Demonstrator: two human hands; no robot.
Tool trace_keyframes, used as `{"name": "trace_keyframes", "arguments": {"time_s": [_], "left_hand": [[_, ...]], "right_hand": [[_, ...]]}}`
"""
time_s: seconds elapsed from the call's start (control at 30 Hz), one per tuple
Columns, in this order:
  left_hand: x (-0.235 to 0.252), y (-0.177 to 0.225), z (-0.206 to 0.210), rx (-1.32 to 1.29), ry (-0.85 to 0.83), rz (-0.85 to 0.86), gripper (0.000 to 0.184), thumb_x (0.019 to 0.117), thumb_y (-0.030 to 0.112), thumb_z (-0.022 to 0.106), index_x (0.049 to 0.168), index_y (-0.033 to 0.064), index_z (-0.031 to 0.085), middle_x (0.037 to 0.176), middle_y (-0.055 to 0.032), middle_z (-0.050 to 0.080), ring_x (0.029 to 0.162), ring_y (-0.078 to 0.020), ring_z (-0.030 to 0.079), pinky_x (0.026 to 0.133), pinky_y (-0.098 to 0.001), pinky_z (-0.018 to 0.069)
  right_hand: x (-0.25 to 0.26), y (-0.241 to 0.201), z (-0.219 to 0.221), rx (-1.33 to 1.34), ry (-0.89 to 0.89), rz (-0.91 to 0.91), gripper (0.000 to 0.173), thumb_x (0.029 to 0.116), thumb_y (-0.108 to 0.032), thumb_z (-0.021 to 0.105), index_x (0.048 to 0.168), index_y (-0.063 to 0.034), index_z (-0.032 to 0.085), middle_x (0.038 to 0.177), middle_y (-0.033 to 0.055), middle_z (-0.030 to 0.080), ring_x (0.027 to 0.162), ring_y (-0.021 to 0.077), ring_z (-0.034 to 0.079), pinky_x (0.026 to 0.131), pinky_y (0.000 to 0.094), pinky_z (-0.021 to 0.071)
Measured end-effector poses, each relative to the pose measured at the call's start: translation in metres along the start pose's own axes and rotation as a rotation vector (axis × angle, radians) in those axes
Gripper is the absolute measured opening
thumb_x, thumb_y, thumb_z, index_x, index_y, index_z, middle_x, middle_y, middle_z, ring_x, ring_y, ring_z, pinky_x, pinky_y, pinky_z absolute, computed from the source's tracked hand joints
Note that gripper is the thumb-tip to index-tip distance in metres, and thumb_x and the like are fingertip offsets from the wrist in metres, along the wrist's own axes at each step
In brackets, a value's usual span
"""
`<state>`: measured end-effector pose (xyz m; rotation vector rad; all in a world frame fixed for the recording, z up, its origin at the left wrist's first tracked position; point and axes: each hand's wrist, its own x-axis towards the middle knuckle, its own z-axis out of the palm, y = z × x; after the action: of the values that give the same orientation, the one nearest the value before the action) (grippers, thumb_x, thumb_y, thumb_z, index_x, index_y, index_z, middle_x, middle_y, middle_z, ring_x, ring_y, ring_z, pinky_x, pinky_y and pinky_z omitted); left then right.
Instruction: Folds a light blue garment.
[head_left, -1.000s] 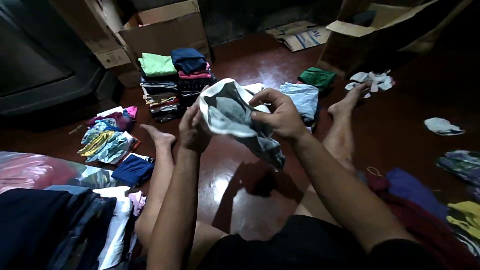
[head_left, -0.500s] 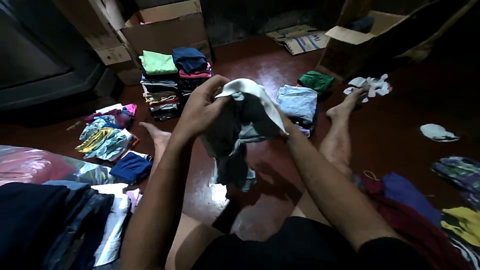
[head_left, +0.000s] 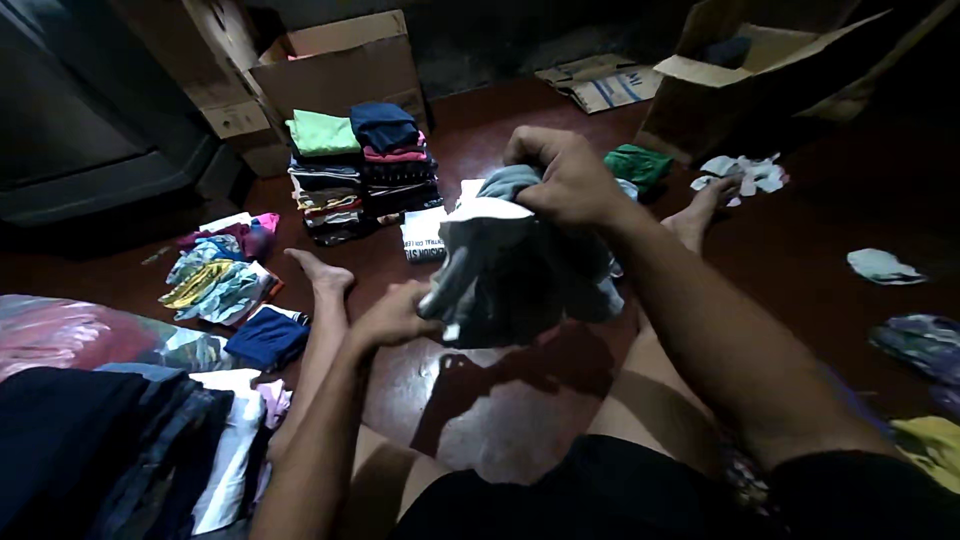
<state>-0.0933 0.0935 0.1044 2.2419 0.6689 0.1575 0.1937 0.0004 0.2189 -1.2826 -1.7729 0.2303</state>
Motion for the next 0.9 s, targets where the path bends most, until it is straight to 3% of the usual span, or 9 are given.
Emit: {"name": "trace_keyframes", "arguments": {"time_s": [0.07,0.2,0.27,0.4,0.5,0.57,0.63,0.73,0.9], "left_hand": [[-0.009,0.003,-0.025,0.025,0.221,0.009,0.026,0.0824,0.005,0.078,0.107,0.0055,0.071,0.090,-0.0086,0.071,0.079,-0.0196,0.068,0.074,-0.0476,0.0580],[-0.020,0.011,-0.070,-0.439,0.567,0.179,0.027,0.0872,0.009,0.062,0.114,0.0134,0.063,0.097,0.0083,0.072,0.084,-0.0012,0.069,0.075,-0.0240,0.0607],[-0.024,0.021,-0.086,-0.426,0.497,0.238,0.038,0.0888,0.013,0.067,0.126,0.0146,0.058,0.106,0.0088,0.071,0.092,-0.0010,0.069,0.083,-0.0230,0.0602],[-0.027,0.041,-0.127,0.053,0.189,0.169,0.079,0.0698,0.005,0.087,0.141,0.0098,0.051,0.124,-0.0031,0.068,0.109,-0.0097,0.067,0.096,-0.0322,0.0584],[-0.028,0.051,-0.144,0.395,0.203,0.142,0.040,0.0808,-0.002,0.081,0.117,0.0013,0.064,0.097,-0.0136,0.068,0.084,-0.0238,0.066,0.078,-0.0497,0.0566],[-0.034,0.054,-0.147,0.377,0.282,0.194,0.015,0.0898,0.003,0.071,0.103,0.0014,0.065,0.088,-0.0075,0.065,0.073,-0.0142,0.062,0.068,-0.0366,0.0556],[-0.037,0.051,-0.141,0.150,0.353,0.226,0.012,0.0955,0.008,0.060,0.107,0.0048,0.057,0.093,0.0004,0.062,0.081,-0.0031,0.061,0.075,-0.0236,0.0554],[-0.032,0.047,-0.128,-0.138,0.488,0.220,0.010,0.1026,0.014,0.051,0.111,0.0119,0.047,0.091,0.0061,0.060,0.077,0.0007,0.061,0.071,-0.0207,0.0559],[-0.029,0.047,-0.130,0.152,0.676,0.221,0.017,0.1048,0.018,0.053,0.117,0.0064,0.050,0.090,0.0019,0.059,0.072,0.0012,0.058,0.069,-0.0197,0.0530]], "right_hand": [[0.003,0.003,-0.022,-0.153,-0.039,0.011,0.022,0.0777,-0.008,0.073,0.099,-0.0080,0.067,0.088,0.0043,0.068,0.078,0.0138,0.064,0.070,0.0399,0.0536],[0.013,0.022,-0.064,-0.296,-0.155,0.045,0.027,0.0829,-0.021,0.078,0.104,-0.0070,0.072,0.090,0.0088,0.069,0.080,0.0208,0.064,0.075,0.0494,0.0527],[0.016,0.029,-0.072,-0.227,-0.201,0.072,0.026,0.0838,-0.021,0.076,0.106,-0.0068,0.071,0.088,0.0064,0.068,0.078,0.0167,0.063,0.073,0.0447,0.0527],[0.013,0.036,-0.080,0.045,-0.222,0.248,0.026,0.0819,-0.011,0.076,0.108,-0.0084,0.071,0.091,0.0010,0.071,0.077,0.0059,0.066,0.073,0.0275,0.0586],[0.005,0.048,-0.083,0.157,-0.205,0.298,0.020,0.0823,-0.011,0.077,0.101,-0.0091,0.071,0.085,-0.0014,0.071,0.072,0.0047,0.067,0.068,0.0248,0.0591],[0.000,0.058,-0.084,0.238,-0.184,0.286,0.019,0.0819,-0.010,0.076,0.098,-0.0110,0.067,0.083,-0.0033,0.069,0.071,0.0040,0.066,0.067,0.0234,0.0588],[-0.005,0.063,-0.084,0.329,-0.142,0.263,0.019,0.0803,-0.004,0.072,0.092,-0.0148,0.061,0.080,-0.0062,0.068,0.067,0.0021,0.065,0.063,0.0212,0.0580],[-0.011,0.067,-0.084,0.419,-0.144,0.199,0.025,0.0814,0.005,0.066,0.089,-0.0178,0.058,0.081,-0.0085,0.066,0.070,0.0003,0.063,0.065,0.0189,0.0568],[-0.017,0.072,-0.078,0.127,-0.162,0.282,0.018,0.0854,0.001,0.073,0.096,-0.0065,0.061,0.076,0.0007,0.064,0.064,0.0069,0.060,0.061,0.0266,0.0539]]}}
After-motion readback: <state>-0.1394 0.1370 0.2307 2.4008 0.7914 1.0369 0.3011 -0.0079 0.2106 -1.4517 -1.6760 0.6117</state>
